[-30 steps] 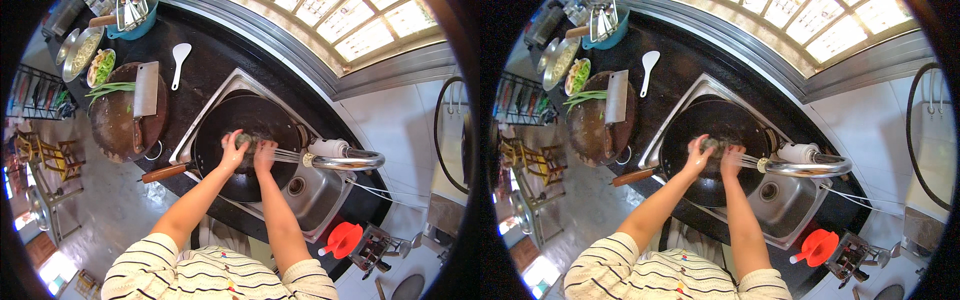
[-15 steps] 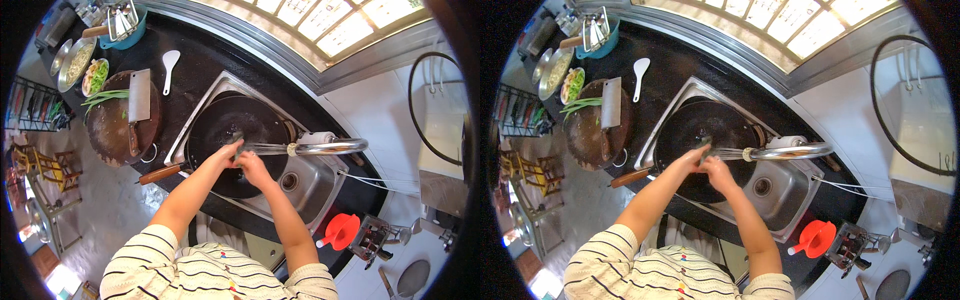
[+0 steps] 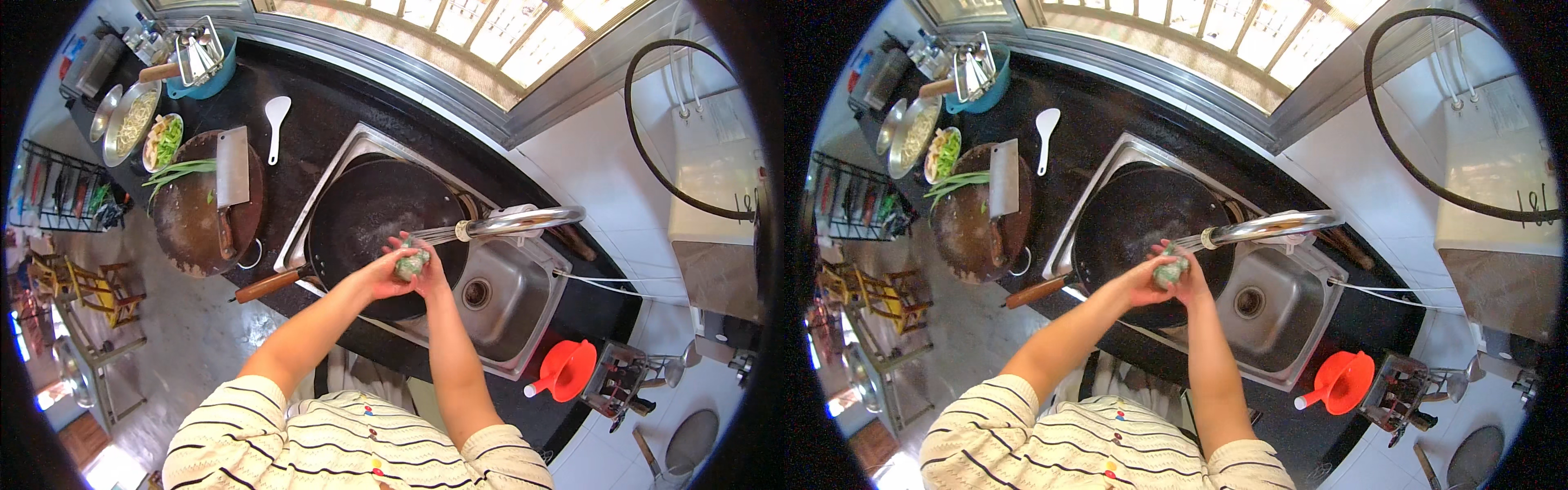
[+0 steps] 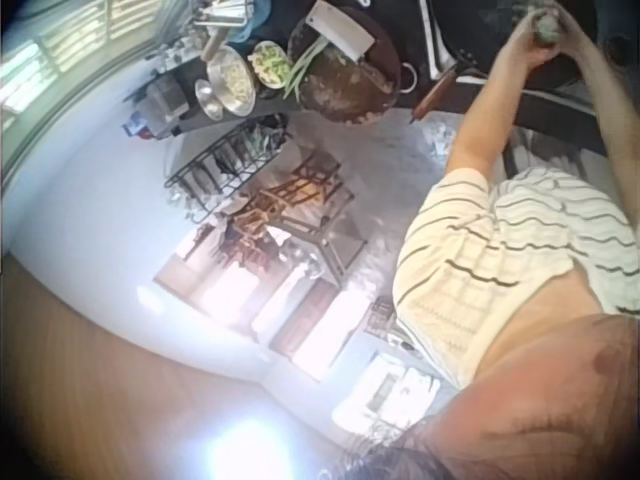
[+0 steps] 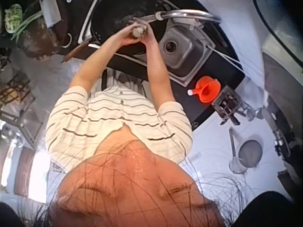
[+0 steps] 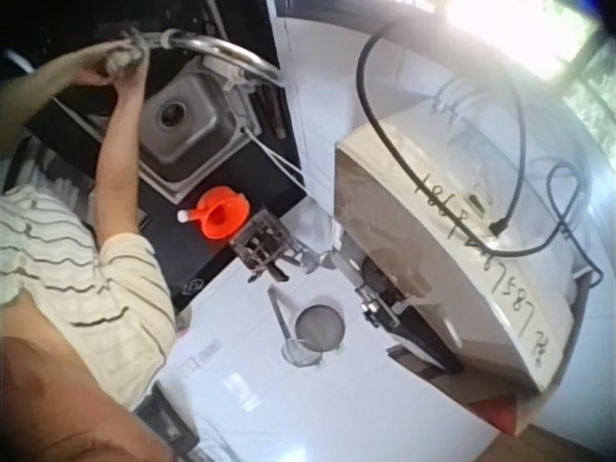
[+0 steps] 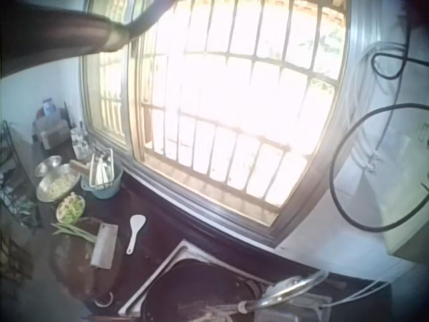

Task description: The person washes a wok with a sponge and water at the sink, then places it on the stove. They add pieces of meat from a bowl into the wok using a spatula and stir the contents. The person also rinses the bowl with water from the tap.

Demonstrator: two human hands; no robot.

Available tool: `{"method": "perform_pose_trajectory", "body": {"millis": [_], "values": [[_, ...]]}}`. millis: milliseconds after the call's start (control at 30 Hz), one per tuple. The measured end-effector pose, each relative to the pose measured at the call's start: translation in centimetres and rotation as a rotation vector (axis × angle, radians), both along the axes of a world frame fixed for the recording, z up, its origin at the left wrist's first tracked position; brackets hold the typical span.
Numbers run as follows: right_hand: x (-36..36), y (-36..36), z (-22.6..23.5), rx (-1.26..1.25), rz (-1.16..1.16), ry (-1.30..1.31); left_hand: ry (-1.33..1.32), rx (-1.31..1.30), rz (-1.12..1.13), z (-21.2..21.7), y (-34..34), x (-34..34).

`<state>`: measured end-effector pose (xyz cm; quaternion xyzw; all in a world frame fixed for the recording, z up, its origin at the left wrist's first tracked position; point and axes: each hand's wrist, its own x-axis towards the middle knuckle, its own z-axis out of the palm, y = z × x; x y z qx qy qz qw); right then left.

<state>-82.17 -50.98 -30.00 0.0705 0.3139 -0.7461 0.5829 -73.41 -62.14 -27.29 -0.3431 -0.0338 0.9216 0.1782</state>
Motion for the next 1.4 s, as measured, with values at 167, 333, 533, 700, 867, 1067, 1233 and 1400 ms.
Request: {"method": "perform_pose_trajectory", "body": {"millis": [167,333,533,700,867,1067,1233,1400], "values": [[1.1,2.4,-1.9,-0.222,-0.201,0.044,0.087,0.297,0.238,1.6,3.9,0.5],[-3.0,1.9,3.5,0.147,0.104,0.204,0.223,0.215,-0.004,-0.4,3.5,0.1],[-5.9,0.8,5.0,0.418,0.368,0.758,0.441,-0.390,-0.381,0.8,3.6,-2.7],[-4.4,-0.2,3.7,0.721,0.360,1.220,0.496,-1.018,-0.583,-2.6,4.6,-3.0],[-2.3,0.6,3.0,0.904,0.212,1.380,0.671,-1.962,-0.703,-4.7,7.2,-1.9],[-2.1,1.4,3.0,1.117,0.126,1.317,0.441,-2.183,-0.530,-8.4,10.9,-1.9],[-4.6,4.8,-0.3,1.174,-0.237,1.149,0.253,-1.859,-0.433,-3.8,12.6,-3.6],[-8.4,8.0,2.2,0.742,-0.521,0.156,0.284,-2.061,-0.832,3.4,11.2,-4.8]]}}
